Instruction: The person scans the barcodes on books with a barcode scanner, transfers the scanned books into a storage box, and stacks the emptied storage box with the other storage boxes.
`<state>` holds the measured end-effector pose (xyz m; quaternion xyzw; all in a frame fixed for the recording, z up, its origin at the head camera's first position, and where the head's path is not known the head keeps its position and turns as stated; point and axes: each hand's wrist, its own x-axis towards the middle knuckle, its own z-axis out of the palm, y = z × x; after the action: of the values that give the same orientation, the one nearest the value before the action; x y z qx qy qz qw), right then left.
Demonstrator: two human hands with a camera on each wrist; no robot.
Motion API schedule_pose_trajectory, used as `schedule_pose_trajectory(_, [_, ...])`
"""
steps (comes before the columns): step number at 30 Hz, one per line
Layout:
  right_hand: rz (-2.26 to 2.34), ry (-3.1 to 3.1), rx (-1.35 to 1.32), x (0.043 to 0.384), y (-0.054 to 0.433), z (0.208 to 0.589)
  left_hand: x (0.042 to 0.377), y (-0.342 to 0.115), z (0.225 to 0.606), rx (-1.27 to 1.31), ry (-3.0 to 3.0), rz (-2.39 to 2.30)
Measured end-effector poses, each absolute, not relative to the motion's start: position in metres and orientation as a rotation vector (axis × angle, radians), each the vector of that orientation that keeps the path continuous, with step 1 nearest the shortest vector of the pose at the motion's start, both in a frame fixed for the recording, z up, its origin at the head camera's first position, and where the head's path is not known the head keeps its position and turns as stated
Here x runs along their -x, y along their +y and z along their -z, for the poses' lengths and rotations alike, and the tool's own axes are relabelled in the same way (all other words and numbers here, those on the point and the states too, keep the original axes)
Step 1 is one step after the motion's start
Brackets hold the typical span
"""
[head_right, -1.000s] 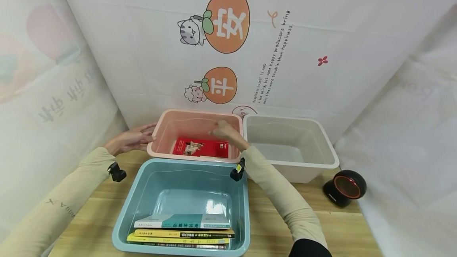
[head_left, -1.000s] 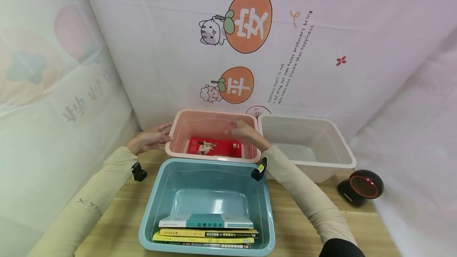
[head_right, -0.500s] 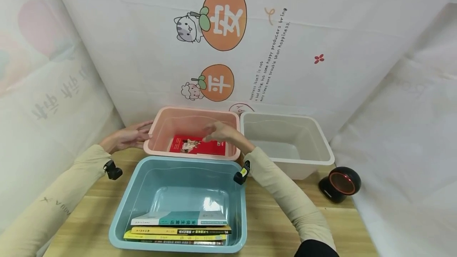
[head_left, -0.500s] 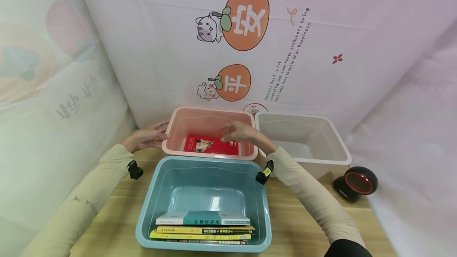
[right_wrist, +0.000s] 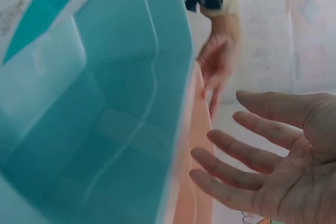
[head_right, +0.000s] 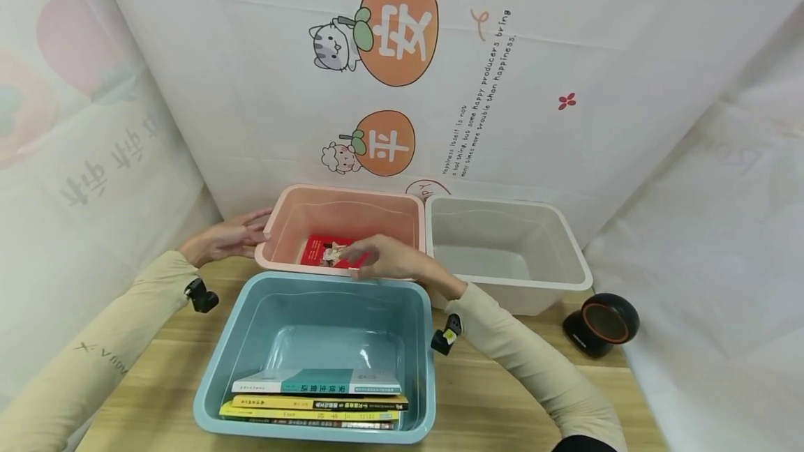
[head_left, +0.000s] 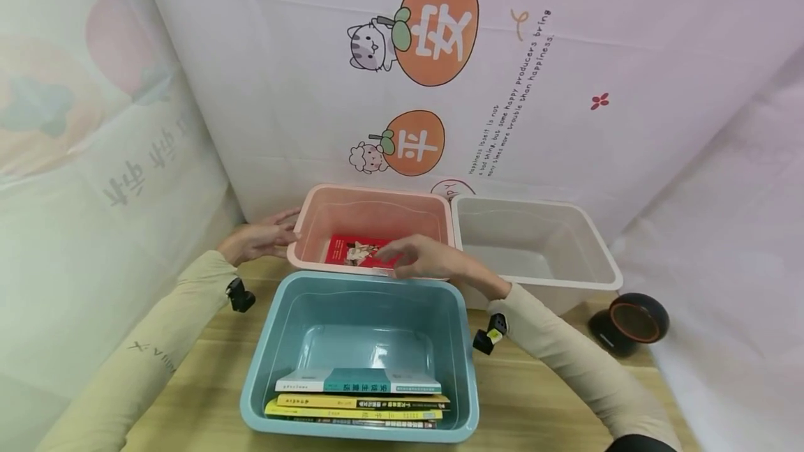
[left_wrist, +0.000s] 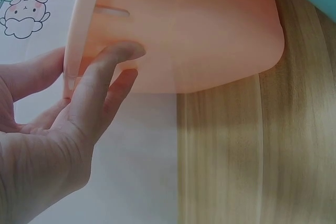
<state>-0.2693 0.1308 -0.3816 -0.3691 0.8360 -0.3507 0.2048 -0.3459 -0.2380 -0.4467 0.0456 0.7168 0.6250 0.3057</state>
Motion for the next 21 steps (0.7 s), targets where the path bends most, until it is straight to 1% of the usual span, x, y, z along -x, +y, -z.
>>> schedule_pose_trajectory(4, [0.916,2.277,1.139,0.253,0.134,0.384,0.346,-0.239,0.447,-0.127,1.917,-1.640])
schedule_pose_trajectory(8, [0.699,2.255,1.186,0.243,0.143,0.386,0.347,-0.238,0.444,-0.151,1.934,-1.621])
schedule_pose_trajectory(12, [0.531,2.192,1.196,0.234,0.149,0.389,0.347,-0.239,0.442,-0.148,1.944,-1.607])
schedule_pose_trajectory(21, [0.462,1.994,1.134,0.216,0.149,0.407,0.345,-0.240,0.443,-0.145,1.923,-1.620])
